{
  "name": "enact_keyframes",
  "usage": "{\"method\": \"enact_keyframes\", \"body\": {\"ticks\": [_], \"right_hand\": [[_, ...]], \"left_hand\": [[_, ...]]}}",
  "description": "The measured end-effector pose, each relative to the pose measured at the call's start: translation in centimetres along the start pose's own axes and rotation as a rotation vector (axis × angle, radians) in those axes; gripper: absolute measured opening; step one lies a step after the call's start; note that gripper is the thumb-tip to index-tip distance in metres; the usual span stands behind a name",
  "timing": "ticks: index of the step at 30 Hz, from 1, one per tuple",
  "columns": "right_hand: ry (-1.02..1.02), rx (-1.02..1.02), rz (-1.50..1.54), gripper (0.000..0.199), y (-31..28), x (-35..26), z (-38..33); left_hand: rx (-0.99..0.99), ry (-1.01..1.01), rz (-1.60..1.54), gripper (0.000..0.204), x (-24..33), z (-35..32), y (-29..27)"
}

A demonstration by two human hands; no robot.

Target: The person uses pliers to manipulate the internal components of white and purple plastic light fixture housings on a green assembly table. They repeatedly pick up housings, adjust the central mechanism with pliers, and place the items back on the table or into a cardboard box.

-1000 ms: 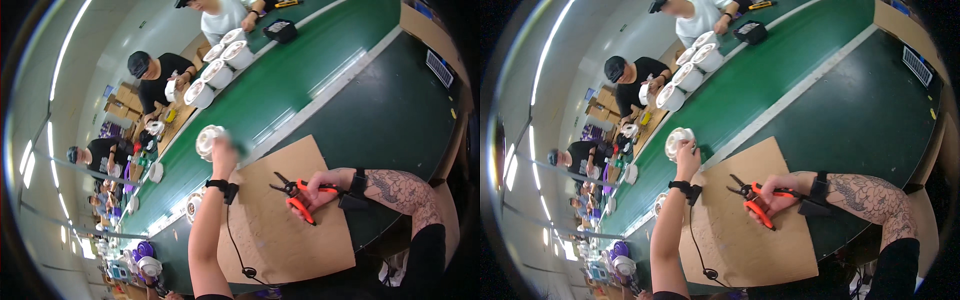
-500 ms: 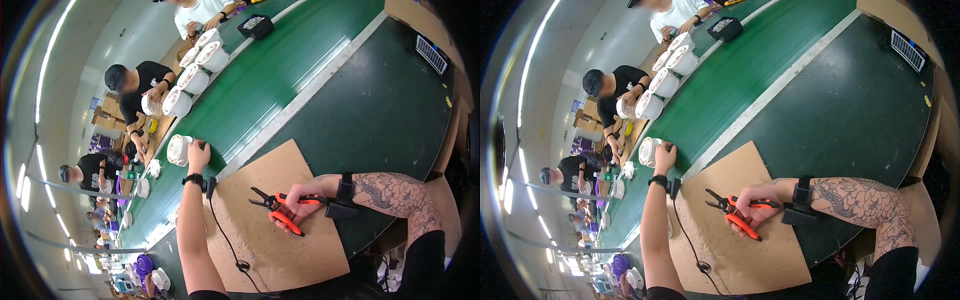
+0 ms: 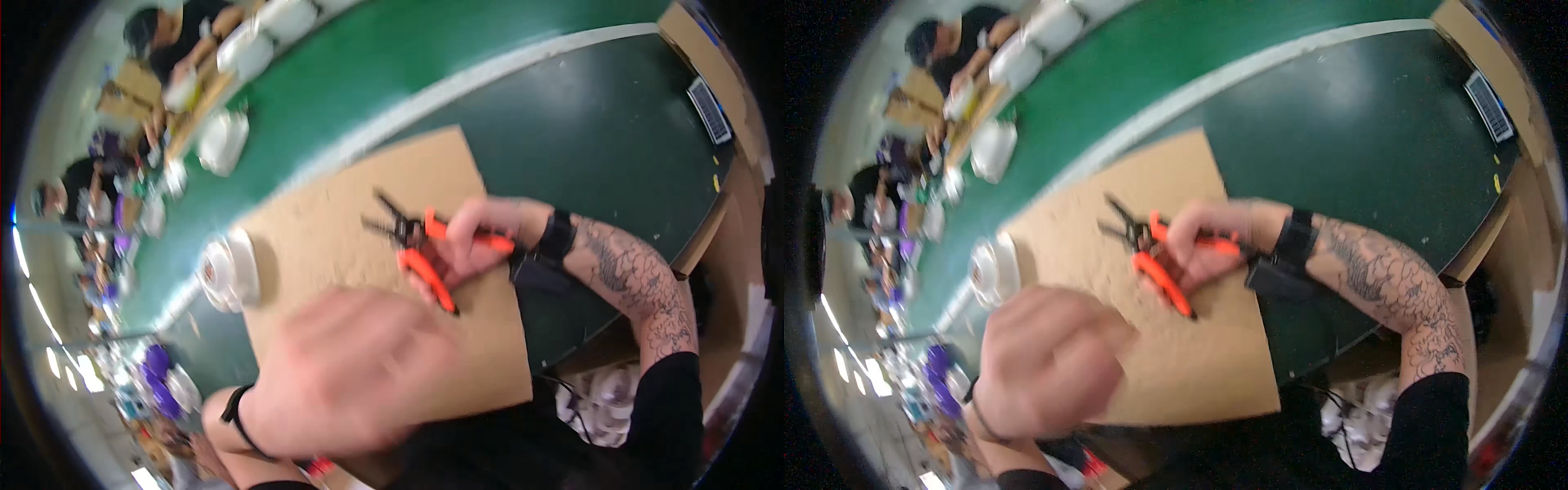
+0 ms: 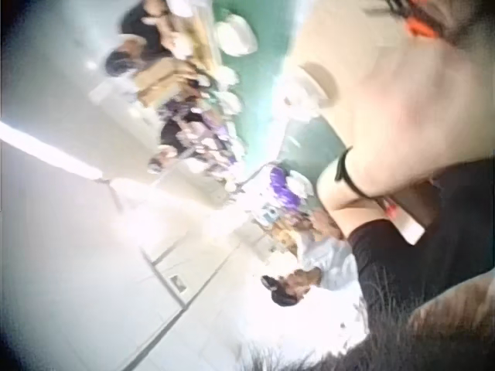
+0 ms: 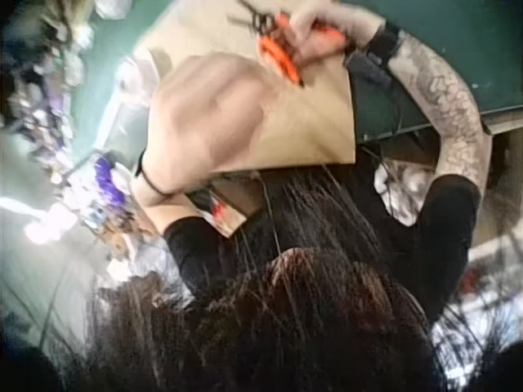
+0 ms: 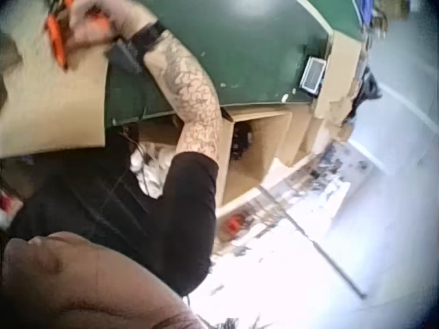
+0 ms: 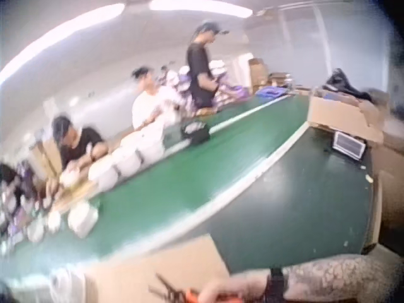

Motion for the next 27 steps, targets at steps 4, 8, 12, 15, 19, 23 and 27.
{"method": "enact_keyframes", "body": {"ticks": [4, 8, 12, 15, 19, 23, 27], "right_hand": [[-0.033, 0.071, -0.217, 0.064, 1.0, -0.1, -0.5], [-0.038, 0.124, -0.238, 0.077, 0.5, -0.1, -1.7], [-0.035, 0.052, -0.144, 0.049, 1.2, -0.3, 0.2], [-0.032, 0.084, -0.123, 0.046, 1.5, -0.3, -0.4], [-0.076, 0.085, -0.183, 0.063, 0.6, 0.1, -2.1], [-0.075, 0.052, -0.168, 0.061, 0.8, 1.0, -2.6], [-0.054, 0.028, -0.133, 0.039, 2.4, 0.9, 0.5]], "left_hand": [[0.206, -0.240, -0.146, 0.018, 7.4, -1.6, 0.5], [0.361, -0.161, -0.191, 0.032, 6.1, -4.0, -0.3], [0.155, -0.140, -0.232, 0.030, 5.4, -7.2, -2.9], [0.075, -0.184, -0.202, 0.030, 5.1, -5.8, -4.7], [0.230, -0.170, -0.259, 0.020, 4.6, -4.9, -0.4], [0.262, -0.024, -0.064, 0.021, 5.2, -4.6, -0.9], [-0.215, -0.243, -0.162, 0.031, 6.6, -7.2, -6.7]]}}
Point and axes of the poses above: each hand's wrist, its own z-axis towards the middle knuckle, its own y-axis out of the palm, x = y × z, the point moved 1 cm from there along z, towards the middle knuckle
